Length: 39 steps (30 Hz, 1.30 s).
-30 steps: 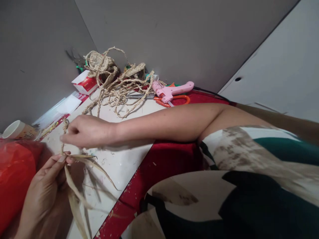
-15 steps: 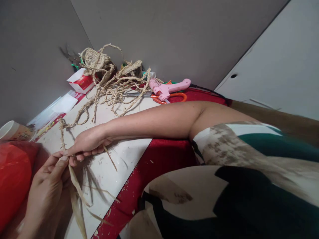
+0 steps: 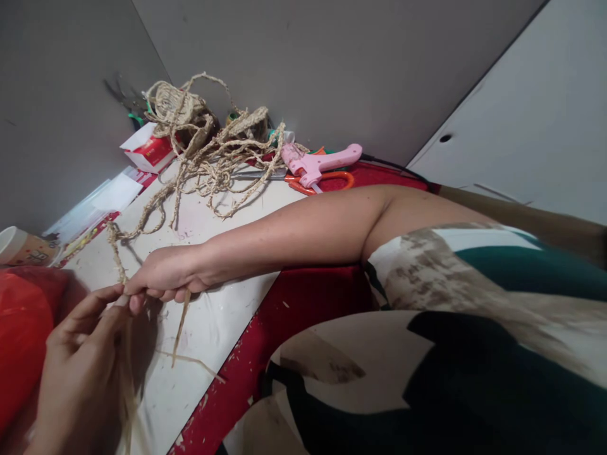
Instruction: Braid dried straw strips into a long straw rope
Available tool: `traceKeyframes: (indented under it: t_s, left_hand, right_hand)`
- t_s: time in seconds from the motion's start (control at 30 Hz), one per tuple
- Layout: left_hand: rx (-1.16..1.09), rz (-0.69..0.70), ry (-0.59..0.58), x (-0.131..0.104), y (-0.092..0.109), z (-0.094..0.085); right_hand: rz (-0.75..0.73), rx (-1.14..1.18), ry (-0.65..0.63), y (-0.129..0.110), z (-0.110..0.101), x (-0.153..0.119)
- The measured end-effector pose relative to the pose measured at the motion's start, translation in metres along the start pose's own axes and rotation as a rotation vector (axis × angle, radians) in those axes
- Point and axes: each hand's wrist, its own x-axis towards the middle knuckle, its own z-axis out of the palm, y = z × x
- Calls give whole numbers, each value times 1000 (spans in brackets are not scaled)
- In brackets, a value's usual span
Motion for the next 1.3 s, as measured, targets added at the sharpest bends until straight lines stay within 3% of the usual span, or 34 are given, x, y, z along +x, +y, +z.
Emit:
traceKeyframes:
  t_s: [0.17,0.3,0.57,0.77,0.83,0.97,1.03,1.17,1.3]
  left_hand:
    - [213,106,-23,1,5,-6]
    - [278,138,-86,-2,10,-8]
    - [314,39,-80,-21,16,11]
    - [357,6,-172,-18,11,1]
    - [360,19,-117,-16,16,-4]
    - [234,102,100,-8,22,-7]
    - [90,-13,38,-3,20,-4]
    - [-156,-208,-224,4,9,1]
    - [-167,-266,-231,4,3,0]
  right_hand:
    - [7,-159,184,-5,11,-8]
    - [-28,-241,257,-6,16,-10]
    - [-10,-217,217,-5,16,-12]
    - [-32,-122,209,-5,17,-11]
    - [-8,-59,209,-4,16,-10]
    - [26,13,125,-3,14,-7]
    - [28,47,101,-4,13,-7]
    - [45,47,65,-6,12,-8]
    - [64,-15,26,-6,10,-7]
